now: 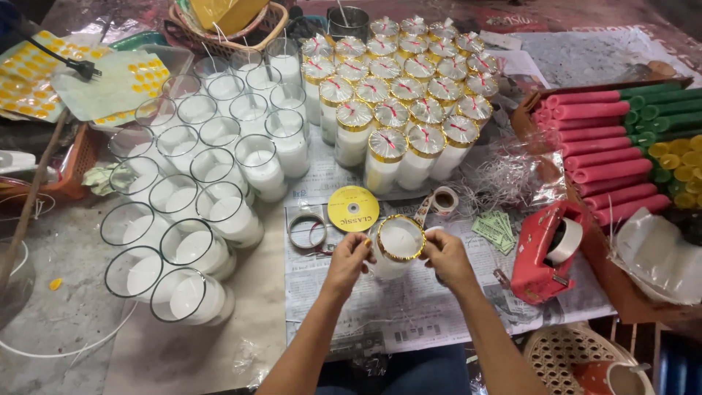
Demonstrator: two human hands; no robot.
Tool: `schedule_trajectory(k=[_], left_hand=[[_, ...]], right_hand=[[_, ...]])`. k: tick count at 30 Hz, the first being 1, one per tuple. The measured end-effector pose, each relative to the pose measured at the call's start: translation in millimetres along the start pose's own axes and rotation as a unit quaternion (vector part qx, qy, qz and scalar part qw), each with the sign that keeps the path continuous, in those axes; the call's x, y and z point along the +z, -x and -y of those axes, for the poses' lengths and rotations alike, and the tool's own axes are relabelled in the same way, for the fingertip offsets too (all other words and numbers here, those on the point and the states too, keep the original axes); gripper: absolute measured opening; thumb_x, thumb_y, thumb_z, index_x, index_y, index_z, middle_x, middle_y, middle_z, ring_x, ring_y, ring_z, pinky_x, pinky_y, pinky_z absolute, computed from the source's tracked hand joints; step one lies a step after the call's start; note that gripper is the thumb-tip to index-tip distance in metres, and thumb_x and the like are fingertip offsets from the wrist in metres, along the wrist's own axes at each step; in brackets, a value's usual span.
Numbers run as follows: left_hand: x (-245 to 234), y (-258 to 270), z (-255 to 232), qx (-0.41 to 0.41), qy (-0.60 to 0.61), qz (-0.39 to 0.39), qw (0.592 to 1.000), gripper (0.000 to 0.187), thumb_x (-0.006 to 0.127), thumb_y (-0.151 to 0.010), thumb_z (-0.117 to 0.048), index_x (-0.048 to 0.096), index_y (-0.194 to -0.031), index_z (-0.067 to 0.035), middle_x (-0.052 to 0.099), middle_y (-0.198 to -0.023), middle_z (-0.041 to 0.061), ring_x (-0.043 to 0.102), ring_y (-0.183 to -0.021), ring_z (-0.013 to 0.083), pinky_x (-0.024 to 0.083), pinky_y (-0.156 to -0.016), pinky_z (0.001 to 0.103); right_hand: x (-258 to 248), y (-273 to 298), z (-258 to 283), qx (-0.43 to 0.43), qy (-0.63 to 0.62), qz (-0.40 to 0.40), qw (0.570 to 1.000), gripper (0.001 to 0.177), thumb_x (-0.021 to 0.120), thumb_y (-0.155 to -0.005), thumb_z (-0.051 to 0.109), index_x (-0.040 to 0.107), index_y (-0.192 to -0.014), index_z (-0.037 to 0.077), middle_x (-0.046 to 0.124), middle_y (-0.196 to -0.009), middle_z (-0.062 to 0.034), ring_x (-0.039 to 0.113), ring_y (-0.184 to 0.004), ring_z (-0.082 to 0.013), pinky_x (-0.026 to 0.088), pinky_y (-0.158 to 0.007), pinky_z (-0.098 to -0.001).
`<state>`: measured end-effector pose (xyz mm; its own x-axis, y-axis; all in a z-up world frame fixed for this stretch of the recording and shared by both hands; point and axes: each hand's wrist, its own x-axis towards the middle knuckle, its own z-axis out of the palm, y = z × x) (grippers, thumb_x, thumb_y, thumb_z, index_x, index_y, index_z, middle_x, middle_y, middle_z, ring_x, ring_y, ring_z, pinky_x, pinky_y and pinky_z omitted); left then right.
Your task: Applying labels and decorative gold bands to glass candle containers
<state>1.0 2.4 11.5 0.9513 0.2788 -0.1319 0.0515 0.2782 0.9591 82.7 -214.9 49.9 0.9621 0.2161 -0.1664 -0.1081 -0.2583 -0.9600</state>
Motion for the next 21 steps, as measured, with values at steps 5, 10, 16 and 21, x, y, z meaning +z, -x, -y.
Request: schedule_trajectory(k=[5, 10, 16, 21], left_hand=[[8.9, -16.1, -63.2, 0.015, 0.121, 0.074, 0.99, 0.017, 0.062, -0.101, -0.02, 0.059, -0.107, -0.004, 0.058, -0.084, 0.006, 0.066, -0.073, 0.0164, 0.049, -0.053, 0.021], [23.1, -9.9, -126.5, 0.023, 0.165, 0.106, 0.98, 0.013, 0.06, -0.103, -0.016, 0.057, -0.109, -0.005, 0.055, -0.084, 0.005, 0.063, -0.074, 0.0147, 0.05, -0.057, 0.019], [9.4, -9.5, -139.3, 0.042, 0.093, 0.07, 0.992, 0.013, 0.062, -0.102, -0.017, 0.061, -0.106, -0.005, 0.057, -0.081, 0.006, 0.063, -0.072, 0.0158, 0.052, -0.056, 0.022], [12.1, 32.0, -214.7, 0.23, -0.188, 0.068, 0.952, 0.058, 0.057, -0.086, -0.007, 0.051, -0.144, -0.005, 0.053, -0.134, 0.024, 0.055, -0.124, 0.0473, 0.055, -0.091, 0.049]], right_hand=[[-17.3, 13.2, 57.1, -0.04, -0.117, -0.011, 0.992, 0.013, 0.065, -0.093, 0.003, 0.072, -0.102, -0.003, 0.067, -0.075, -0.0134, 0.067, -0.066, -0.0177, 0.061, -0.058, -0.0299], [-20.9, 15.7, 70.4, -0.058, -0.21, 0.016, 0.976, 0.011, 0.064, -0.095, 0.002, 0.068, -0.104, -0.003, 0.065, -0.076, -0.0116, 0.067, -0.067, -0.0168, 0.063, -0.058, -0.0292], [-17.3, 29.5, 82.3, -0.067, -0.194, 0.025, 0.978, 0.012, 0.065, -0.096, 0.001, 0.069, -0.106, -0.005, 0.066, -0.078, -0.0144, 0.07, -0.068, -0.0209, 0.065, -0.059, -0.0341], [-42.2, 61.4, 166.0, -0.253, 0.194, 0.05, 0.947, 0.054, 0.074, -0.085, 0.006, 0.062, -0.138, 0.013, 0.063, -0.12, -0.0171, 0.067, -0.108, -0.032, 0.063, -0.081, -0.0462]])
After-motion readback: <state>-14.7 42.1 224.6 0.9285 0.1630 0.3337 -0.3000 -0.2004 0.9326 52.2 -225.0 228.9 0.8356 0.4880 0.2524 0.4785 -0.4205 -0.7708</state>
